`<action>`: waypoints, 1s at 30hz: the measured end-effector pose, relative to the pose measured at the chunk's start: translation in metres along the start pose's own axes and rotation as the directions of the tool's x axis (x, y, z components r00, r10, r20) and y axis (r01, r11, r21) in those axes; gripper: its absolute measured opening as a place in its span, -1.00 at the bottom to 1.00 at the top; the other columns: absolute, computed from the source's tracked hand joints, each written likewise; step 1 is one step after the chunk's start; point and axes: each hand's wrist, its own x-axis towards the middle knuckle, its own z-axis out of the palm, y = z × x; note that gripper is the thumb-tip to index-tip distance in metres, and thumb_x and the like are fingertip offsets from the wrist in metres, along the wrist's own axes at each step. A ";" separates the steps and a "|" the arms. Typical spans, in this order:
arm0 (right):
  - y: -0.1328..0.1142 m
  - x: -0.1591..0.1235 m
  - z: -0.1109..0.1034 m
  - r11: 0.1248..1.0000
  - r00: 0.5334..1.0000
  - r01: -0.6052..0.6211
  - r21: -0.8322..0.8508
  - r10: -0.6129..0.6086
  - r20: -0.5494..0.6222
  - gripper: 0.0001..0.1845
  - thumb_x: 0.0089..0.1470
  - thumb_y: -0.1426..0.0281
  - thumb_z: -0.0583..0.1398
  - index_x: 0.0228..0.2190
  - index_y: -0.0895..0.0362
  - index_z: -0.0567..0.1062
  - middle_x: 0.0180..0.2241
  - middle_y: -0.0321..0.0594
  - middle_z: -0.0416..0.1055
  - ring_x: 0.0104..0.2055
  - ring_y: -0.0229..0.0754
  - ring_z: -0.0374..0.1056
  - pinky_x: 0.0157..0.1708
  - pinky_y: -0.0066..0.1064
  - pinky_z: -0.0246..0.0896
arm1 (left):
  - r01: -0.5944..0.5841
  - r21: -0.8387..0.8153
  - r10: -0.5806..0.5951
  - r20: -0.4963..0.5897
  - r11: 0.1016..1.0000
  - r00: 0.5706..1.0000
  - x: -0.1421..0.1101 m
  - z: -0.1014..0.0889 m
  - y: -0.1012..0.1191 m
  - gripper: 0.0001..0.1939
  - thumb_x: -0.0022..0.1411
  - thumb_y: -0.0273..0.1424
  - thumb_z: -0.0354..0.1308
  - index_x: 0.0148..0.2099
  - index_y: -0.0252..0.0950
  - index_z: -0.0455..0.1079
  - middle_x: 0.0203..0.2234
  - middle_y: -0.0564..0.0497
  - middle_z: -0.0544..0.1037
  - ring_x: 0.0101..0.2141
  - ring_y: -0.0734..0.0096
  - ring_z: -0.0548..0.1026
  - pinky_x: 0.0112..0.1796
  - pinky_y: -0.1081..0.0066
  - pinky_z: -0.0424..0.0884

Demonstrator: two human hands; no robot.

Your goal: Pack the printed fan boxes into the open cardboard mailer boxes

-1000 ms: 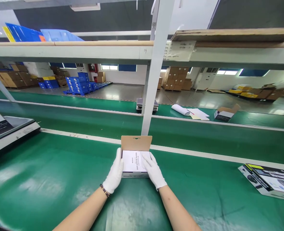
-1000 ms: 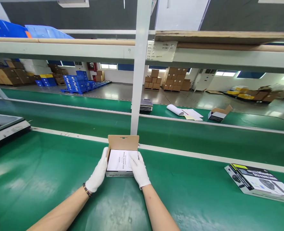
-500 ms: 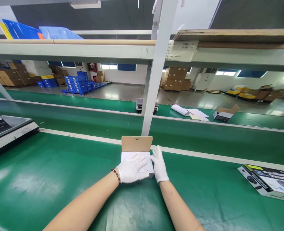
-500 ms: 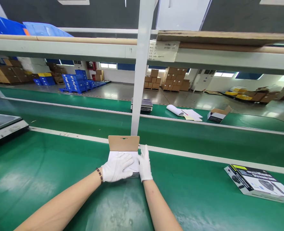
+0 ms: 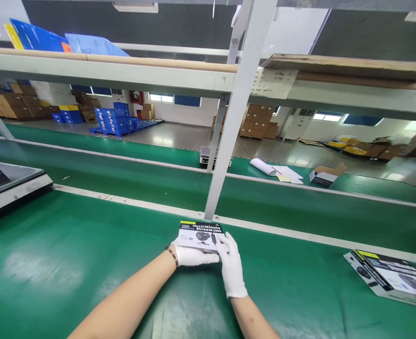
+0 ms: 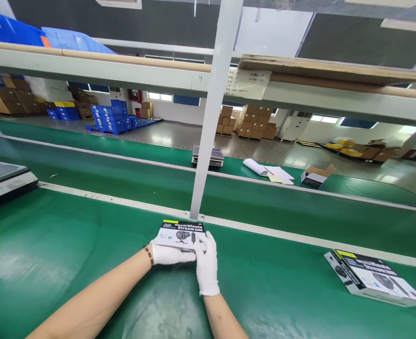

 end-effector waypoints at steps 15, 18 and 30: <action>0.022 0.037 0.002 0.979 0.985 0.174 -0.110 -0.171 0.036 -0.60 0.02 0.25 0.19 -0.09 0.10 0.56 0.17 -0.05 0.34 0.21 0.02 0.27 0.20 -0.13 0.19 | 0.350 -0.682 -0.666 -0.271 0.643 0.695 -0.031 0.027 -0.038 -0.52 0.22 -0.11 0.10 0.08 -0.28 0.45 0.11 -0.14 0.44 0.20 0.06 0.29 0.21 0.11 0.17; 0.026 0.045 0.002 0.963 0.972 0.235 -0.131 -0.230 0.053 -0.63 0.05 0.29 0.17 -0.11 0.08 0.58 0.14 -0.09 0.38 0.19 0.01 0.29 0.21 -0.09 0.18 | 0.336 -0.703 -0.669 -0.264 0.626 0.695 -0.024 0.027 -0.041 -0.54 0.21 -0.10 0.12 0.03 -0.28 0.46 0.02 -0.13 0.50 0.10 0.08 0.40 0.16 0.12 0.24; 0.030 0.044 -0.005 0.709 0.854 0.479 -0.518 -0.512 0.089 -0.69 0.16 0.28 0.12 -0.20 0.06 0.64 0.06 -0.06 0.46 -0.07 -0.01 0.49 -0.10 -0.19 0.46 | 0.426 -0.391 -0.558 -0.342 0.816 0.756 -0.028 0.035 -0.041 -0.71 0.30 -0.30 0.04 0.02 -0.18 0.45 0.10 -0.02 0.46 0.16 0.16 0.34 0.15 0.20 0.32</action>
